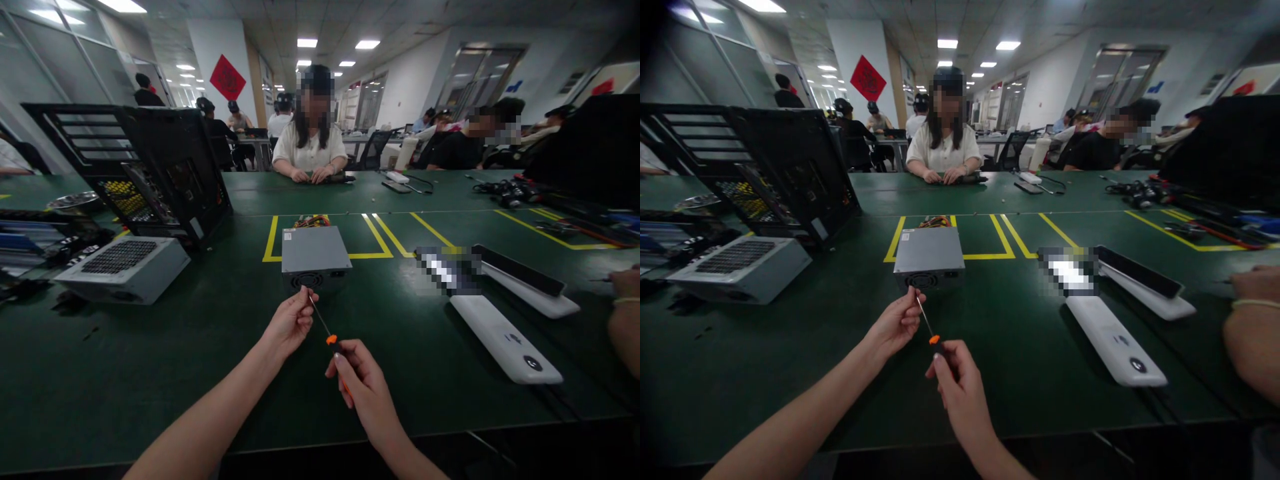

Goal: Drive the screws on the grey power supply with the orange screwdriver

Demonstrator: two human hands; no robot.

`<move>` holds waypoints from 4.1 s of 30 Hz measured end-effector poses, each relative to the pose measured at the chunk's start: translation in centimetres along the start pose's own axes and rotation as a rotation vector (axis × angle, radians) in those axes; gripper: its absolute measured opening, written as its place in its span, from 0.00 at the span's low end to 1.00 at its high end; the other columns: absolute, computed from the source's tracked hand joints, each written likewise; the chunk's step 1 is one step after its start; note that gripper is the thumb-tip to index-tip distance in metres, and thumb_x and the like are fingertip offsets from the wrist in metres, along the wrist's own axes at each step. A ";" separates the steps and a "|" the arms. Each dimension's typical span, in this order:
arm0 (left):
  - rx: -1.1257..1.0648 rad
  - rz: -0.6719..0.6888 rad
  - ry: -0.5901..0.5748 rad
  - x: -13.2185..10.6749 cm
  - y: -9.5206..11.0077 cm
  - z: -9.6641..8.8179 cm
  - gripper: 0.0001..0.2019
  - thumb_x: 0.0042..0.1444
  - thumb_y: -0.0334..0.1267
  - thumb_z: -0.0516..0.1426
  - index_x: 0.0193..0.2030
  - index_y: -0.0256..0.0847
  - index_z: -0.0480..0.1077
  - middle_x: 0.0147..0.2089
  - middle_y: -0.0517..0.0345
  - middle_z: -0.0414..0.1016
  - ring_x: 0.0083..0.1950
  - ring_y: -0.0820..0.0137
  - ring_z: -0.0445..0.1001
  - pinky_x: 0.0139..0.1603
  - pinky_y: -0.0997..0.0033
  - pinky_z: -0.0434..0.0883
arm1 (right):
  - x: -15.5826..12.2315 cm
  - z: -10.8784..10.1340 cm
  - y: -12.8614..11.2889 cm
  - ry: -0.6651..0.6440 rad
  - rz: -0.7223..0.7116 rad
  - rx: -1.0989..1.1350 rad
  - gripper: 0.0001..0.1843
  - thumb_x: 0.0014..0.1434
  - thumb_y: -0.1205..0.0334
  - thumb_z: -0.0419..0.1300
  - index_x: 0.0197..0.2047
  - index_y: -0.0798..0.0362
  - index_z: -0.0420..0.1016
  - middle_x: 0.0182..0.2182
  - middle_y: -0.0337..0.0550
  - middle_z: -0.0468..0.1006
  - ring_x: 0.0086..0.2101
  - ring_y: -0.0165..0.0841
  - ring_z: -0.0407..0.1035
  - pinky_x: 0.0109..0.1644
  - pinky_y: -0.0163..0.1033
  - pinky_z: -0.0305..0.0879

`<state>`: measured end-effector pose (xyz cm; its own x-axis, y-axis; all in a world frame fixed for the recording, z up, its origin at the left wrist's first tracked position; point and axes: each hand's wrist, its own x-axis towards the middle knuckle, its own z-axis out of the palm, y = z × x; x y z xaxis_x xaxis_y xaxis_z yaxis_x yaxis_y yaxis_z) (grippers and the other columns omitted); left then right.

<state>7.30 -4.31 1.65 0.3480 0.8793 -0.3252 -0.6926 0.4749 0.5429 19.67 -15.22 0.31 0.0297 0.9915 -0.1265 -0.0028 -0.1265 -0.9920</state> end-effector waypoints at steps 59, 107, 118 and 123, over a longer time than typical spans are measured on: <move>0.342 0.183 -0.106 4.5 -2.9 0.9 0.13 0.53 0.43 0.56 0.28 0.32 0.68 0.28 0.54 0.74 0.16 0.85 0.60 0.12 0.86 0.52 | 1.8 -2.0 -0.8 -0.017 0.272 0.426 0.11 0.54 0.55 0.56 0.38 0.53 0.65 0.25 0.38 0.71 0.21 0.23 0.59 0.19 0.27 0.52; 0.648 0.628 0.156 3.3 -2.1 0.3 0.11 0.56 0.43 0.50 0.35 0.38 0.67 0.25 0.62 0.66 0.17 0.82 0.56 0.16 0.82 0.51 | 3.9 -1.3 -1.0 0.035 0.312 0.618 0.11 0.48 0.56 0.61 0.33 0.54 0.69 0.23 0.37 0.70 0.20 0.22 0.59 0.19 0.27 0.49; 0.667 0.641 0.153 3.4 -2.2 0.2 0.11 0.57 0.43 0.49 0.35 0.39 0.67 0.25 0.63 0.65 0.17 0.82 0.56 0.17 0.81 0.52 | 3.9 -1.0 -1.2 0.060 0.313 0.627 0.10 0.49 0.57 0.60 0.33 0.54 0.70 0.24 0.37 0.71 0.20 0.23 0.60 0.20 0.27 0.53; 0.877 0.847 0.216 2.4 -1.8 0.7 0.09 0.58 0.40 0.47 0.37 0.41 0.67 0.30 0.59 0.68 0.26 0.76 0.64 0.28 0.77 0.62 | 4.1 -1.1 -1.2 0.129 0.359 0.599 0.12 0.49 0.57 0.60 0.35 0.55 0.73 0.29 0.41 0.72 0.26 0.25 0.64 0.24 0.28 0.60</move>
<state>9.81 -3.03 0.44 -0.1722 0.9367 0.3050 0.0370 -0.3032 0.9522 20.87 -11.01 1.03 0.0423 0.8753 -0.4817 -0.5827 -0.3700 -0.7236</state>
